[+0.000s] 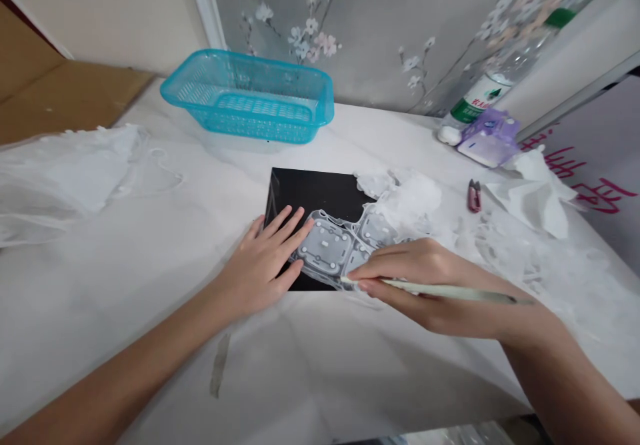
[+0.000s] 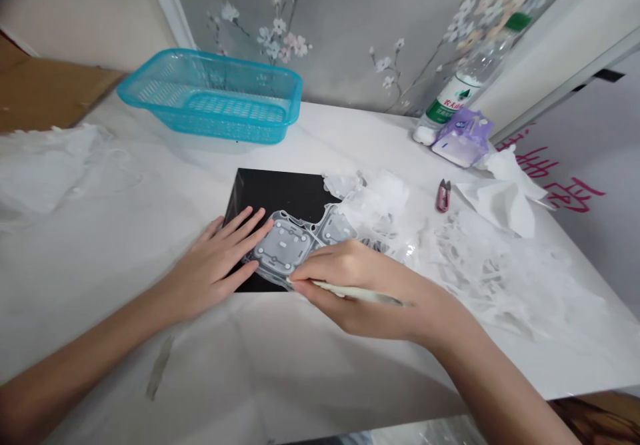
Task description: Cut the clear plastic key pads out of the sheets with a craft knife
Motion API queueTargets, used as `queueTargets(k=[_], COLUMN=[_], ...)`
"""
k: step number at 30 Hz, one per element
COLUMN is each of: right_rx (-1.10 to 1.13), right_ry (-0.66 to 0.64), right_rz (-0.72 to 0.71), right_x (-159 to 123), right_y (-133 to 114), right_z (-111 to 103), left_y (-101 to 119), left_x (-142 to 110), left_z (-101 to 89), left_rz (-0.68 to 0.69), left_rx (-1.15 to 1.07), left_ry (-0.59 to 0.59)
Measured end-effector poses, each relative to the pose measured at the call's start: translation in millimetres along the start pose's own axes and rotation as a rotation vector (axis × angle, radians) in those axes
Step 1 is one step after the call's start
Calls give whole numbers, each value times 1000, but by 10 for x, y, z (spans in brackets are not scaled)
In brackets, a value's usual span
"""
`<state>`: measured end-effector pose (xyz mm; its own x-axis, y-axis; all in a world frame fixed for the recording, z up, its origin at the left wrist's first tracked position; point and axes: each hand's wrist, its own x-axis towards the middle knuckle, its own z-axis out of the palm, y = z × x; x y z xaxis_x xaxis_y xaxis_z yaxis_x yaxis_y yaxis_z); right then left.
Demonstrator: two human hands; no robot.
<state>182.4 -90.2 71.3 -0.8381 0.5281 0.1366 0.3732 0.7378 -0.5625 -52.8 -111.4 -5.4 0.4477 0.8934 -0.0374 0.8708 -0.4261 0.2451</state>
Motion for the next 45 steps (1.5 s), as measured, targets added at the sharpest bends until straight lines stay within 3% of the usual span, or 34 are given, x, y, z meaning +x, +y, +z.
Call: queueTargets(k=[8, 15, 18, 26, 28, 30, 33, 36, 40, 45], right_rx=[-70, -35, 11, 57, 117, 223, 276, -31, -305, -276], right_ry=[-72, -276, -283, -189, -175, -66, 218, 305, 354, 455], right_rz=[10, 70, 65, 87, 146, 237, 319, 229, 39, 64], right_x=[110, 83, 93, 42, 4, -12, 22, 95, 142, 129], right_y=[85, 12, 10, 76, 87, 107, 170, 254, 333, 329], right_z=[253, 27, -3, 7, -34, -7, 210, 534, 826, 873], left_y=[-1, 19, 10, -7, -9, -8, 12, 48, 70, 118], left_x=[3, 10, 10, 16, 13, 6, -14, -39, -59, -71], left_z=[12, -19, -14, 3, 10, 18, 17, -6, -37, -24], left_rz=[-3, -8, -11, 1, -5, -32, -102, -120, -119, -193], left_rx=[23, -5, -20, -10, -9, -18, -5, -29, -192, -690], left_ry=[-12, -29, -23, -3, -3, 13, 119, 249, 277, 175])
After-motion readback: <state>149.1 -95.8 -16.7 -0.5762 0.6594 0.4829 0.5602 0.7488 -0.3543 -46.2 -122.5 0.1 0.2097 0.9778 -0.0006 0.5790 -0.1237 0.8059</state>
